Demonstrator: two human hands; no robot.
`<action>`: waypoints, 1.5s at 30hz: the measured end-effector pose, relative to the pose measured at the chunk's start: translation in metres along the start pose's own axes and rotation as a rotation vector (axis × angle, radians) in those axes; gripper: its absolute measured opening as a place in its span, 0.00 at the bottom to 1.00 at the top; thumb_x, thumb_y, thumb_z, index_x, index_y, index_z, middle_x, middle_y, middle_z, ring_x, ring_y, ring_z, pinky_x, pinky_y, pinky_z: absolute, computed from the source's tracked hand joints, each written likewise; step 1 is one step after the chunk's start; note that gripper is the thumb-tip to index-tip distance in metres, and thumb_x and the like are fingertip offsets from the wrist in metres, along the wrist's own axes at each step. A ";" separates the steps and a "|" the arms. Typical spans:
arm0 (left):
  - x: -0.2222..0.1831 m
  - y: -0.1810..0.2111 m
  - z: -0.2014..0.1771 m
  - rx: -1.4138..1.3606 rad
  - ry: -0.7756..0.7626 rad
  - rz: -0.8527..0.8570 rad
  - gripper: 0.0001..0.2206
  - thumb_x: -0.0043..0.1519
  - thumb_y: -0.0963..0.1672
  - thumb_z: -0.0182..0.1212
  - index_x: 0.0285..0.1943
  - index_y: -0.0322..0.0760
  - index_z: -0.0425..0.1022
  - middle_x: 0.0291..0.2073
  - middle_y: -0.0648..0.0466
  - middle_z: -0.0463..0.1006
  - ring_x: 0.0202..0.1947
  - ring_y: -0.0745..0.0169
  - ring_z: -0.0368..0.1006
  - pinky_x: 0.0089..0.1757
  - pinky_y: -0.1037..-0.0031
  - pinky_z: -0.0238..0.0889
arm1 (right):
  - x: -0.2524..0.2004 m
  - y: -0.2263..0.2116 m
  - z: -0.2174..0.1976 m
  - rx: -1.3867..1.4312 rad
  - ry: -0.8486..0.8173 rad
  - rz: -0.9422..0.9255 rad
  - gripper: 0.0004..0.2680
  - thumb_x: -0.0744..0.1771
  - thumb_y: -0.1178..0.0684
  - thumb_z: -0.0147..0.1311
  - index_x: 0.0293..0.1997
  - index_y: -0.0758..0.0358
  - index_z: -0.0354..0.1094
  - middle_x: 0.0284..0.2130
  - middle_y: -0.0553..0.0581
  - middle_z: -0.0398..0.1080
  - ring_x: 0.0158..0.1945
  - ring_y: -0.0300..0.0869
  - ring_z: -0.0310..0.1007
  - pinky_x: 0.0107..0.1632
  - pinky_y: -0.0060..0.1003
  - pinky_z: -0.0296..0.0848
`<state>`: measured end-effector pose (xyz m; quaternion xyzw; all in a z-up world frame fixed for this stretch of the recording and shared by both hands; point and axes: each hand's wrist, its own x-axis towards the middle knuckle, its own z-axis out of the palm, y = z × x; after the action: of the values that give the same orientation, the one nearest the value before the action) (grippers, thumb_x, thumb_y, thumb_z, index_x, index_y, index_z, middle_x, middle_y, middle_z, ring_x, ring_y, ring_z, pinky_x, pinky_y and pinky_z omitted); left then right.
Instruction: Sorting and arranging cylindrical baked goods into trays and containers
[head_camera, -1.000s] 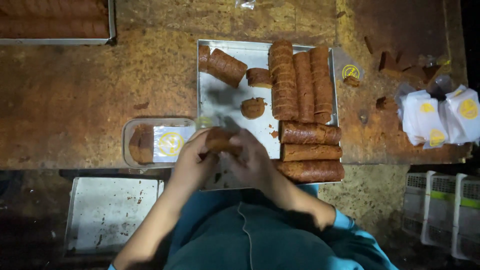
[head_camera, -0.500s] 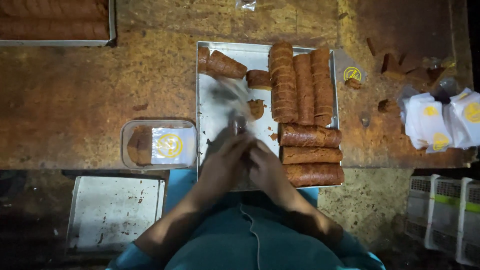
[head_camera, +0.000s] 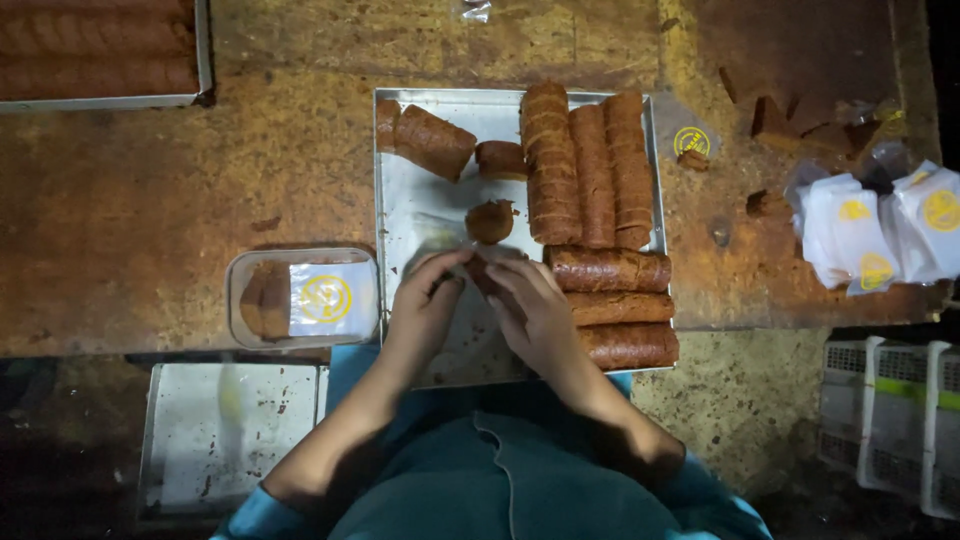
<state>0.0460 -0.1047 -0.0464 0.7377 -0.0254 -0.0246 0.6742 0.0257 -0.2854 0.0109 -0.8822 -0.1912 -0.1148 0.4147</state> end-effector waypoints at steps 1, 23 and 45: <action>0.000 -0.003 0.001 -0.001 -0.004 0.000 0.16 0.65 0.39 0.57 0.60 0.46 0.80 0.55 0.53 0.79 0.59 0.50 0.73 0.56 0.61 0.64 | -0.003 0.002 0.003 -0.002 0.002 0.003 0.12 0.67 0.58 0.57 0.57 0.60 0.71 0.52 0.59 0.73 0.57 0.58 0.72 0.53 0.56 0.76; -0.011 -0.039 0.015 0.282 -0.231 0.057 0.16 0.61 0.39 0.57 0.57 0.29 0.78 0.48 0.36 0.78 0.53 0.33 0.74 0.53 0.54 0.67 | -0.019 0.056 0.034 -0.175 -0.566 0.145 0.21 0.61 0.66 0.48 0.62 0.64 0.67 0.57 0.75 0.66 0.61 0.69 0.67 0.55 0.56 0.76; -0.035 0.035 0.004 0.457 -0.140 0.323 0.05 0.57 0.43 0.65 0.40 0.48 0.77 0.36 0.52 0.78 0.39 0.43 0.78 0.37 0.60 0.71 | -0.023 0.035 0.033 0.072 -0.369 0.595 0.21 0.62 0.58 0.63 0.61 0.61 0.67 0.51 0.64 0.75 0.58 0.57 0.74 0.61 0.49 0.74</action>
<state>0.0108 -0.1091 -0.0119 0.8535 -0.1938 0.0384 0.4821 0.0213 -0.2858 -0.0420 -0.8899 -0.0012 0.1793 0.4194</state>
